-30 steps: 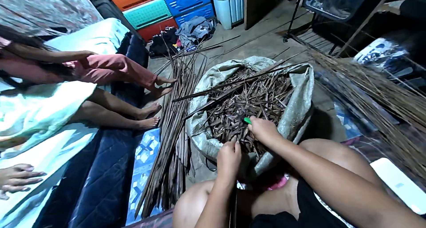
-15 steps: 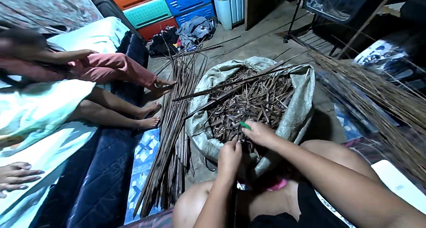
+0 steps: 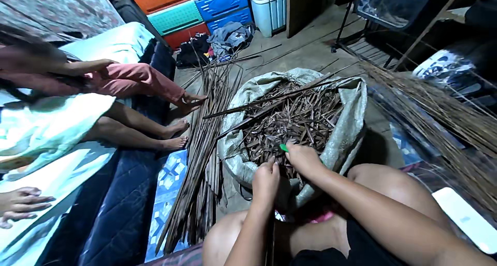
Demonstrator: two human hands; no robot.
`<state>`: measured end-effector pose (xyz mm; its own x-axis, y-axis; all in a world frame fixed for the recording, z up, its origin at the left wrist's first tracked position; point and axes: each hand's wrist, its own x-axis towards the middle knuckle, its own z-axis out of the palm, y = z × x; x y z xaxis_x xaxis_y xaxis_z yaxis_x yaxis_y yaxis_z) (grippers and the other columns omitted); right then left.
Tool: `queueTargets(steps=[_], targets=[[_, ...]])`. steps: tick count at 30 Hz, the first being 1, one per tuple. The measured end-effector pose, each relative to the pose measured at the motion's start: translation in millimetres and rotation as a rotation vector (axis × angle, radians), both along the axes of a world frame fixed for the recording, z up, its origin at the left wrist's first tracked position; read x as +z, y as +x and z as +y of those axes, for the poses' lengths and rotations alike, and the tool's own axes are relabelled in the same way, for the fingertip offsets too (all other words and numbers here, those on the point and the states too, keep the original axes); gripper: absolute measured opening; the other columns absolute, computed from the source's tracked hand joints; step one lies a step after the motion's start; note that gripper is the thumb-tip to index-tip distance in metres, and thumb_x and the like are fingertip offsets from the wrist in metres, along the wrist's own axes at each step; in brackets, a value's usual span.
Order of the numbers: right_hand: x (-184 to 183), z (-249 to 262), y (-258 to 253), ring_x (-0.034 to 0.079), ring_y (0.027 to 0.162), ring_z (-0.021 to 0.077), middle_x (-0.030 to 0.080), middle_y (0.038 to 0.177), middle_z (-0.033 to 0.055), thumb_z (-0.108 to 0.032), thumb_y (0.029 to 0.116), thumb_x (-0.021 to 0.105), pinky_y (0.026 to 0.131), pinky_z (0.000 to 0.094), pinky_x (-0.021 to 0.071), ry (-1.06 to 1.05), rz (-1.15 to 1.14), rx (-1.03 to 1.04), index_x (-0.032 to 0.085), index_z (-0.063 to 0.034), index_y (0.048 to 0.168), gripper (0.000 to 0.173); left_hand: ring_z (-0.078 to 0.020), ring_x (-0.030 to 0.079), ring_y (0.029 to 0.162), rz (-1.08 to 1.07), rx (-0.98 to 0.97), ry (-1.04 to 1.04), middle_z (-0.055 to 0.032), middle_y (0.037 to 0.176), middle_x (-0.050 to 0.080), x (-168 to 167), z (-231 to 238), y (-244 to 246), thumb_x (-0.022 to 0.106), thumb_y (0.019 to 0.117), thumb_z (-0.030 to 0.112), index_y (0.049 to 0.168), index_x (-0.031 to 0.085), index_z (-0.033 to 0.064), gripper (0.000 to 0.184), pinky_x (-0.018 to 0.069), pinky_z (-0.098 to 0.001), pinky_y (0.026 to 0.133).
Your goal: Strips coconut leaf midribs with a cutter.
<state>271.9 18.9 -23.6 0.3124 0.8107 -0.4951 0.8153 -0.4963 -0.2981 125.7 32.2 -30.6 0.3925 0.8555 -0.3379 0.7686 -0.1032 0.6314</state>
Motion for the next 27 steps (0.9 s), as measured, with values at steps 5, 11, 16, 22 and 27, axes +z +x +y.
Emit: queueTargets(steps=[5, 11, 16, 22, 27], targets=[[9.6, 2.7, 25.7, 0.064, 0.121, 0.0420, 0.067, 0.126, 0.0250, -0.028, 0.1102, 0.041, 0.098, 0.0617, 0.0496, 0.028, 0.087, -0.070, 0.057, -0.0012, 0.133, 0.038, -0.0313, 0.067, 0.117, -0.007, 0.005, -0.016, -0.0179, 0.126, 0.070, 1.4, -4.6, -2.2, 0.042, 0.1106, 0.023, 0.141, 0.062, 0.0059, 0.041, 0.0484, -0.0527, 0.103], [14.1, -30.2, -8.6, 0.066, 0.109, 0.0408, 0.067, 0.112, 0.0247, -0.026, 0.1096, 0.044, 0.092, 0.0610, 0.0498, -0.044, 0.356, 0.157, 0.062, 0.0007, 0.122, 0.035, -0.0320, 0.067, 0.093, 0.043, 0.039, -0.013, -0.0181, 0.097, 0.068, 1.4, 0.4, -0.8, 0.044, 0.1068, 0.019, 0.095, 0.070, -0.0020, 0.036, 0.0511, -0.0546, 0.083], [11.8, -26.5, -15.4, 0.065, 0.119, 0.0430, 0.067, 0.123, 0.0254, -0.027, 0.1106, 0.043, 0.097, 0.0614, 0.0502, -0.074, 0.165, 0.182, 0.058, -0.0001, 0.130, 0.036, -0.0330, 0.068, 0.100, 0.063, 0.015, 0.011, -0.0194, 0.103, 0.070, -2.3, -0.7, -0.7, 0.043, 0.1073, 0.019, 0.102, 0.071, -0.0024, 0.036, 0.0512, -0.0550, 0.088], [-0.3, -0.2, 10.1, 0.063, 0.123, 0.0453, 0.065, 0.130, 0.0265, -0.025, 0.1107, 0.041, 0.099, 0.0630, 0.0496, -0.036, 0.043, -0.028, 0.054, 0.0000, 0.140, 0.040, -0.0313, 0.064, 0.125, 0.053, -0.014, -0.011, -0.0170, 0.133, 0.067, 1.5, -3.9, 1.0, 0.041, 0.1111, 0.025, 0.143, 0.061, 0.0067, 0.042, 0.0459, -0.0537, 0.108], [-8.8, 1.5, 21.2, 0.062, 0.100, 0.0333, 0.063, 0.109, 0.0227, -0.034, 0.1119, 0.045, 0.091, 0.0523, 0.0480, 0.174, 0.489, -0.137, 0.059, 0.0038, 0.124, 0.042, -0.0312, 0.067, 0.116, -0.022, -0.034, 0.007, -0.0181, 0.123, 0.071, 2.1, -5.1, -0.1, 0.047, 0.1088, 0.024, 0.139, 0.065, 0.0050, 0.039, 0.0487, -0.0522, 0.103]])
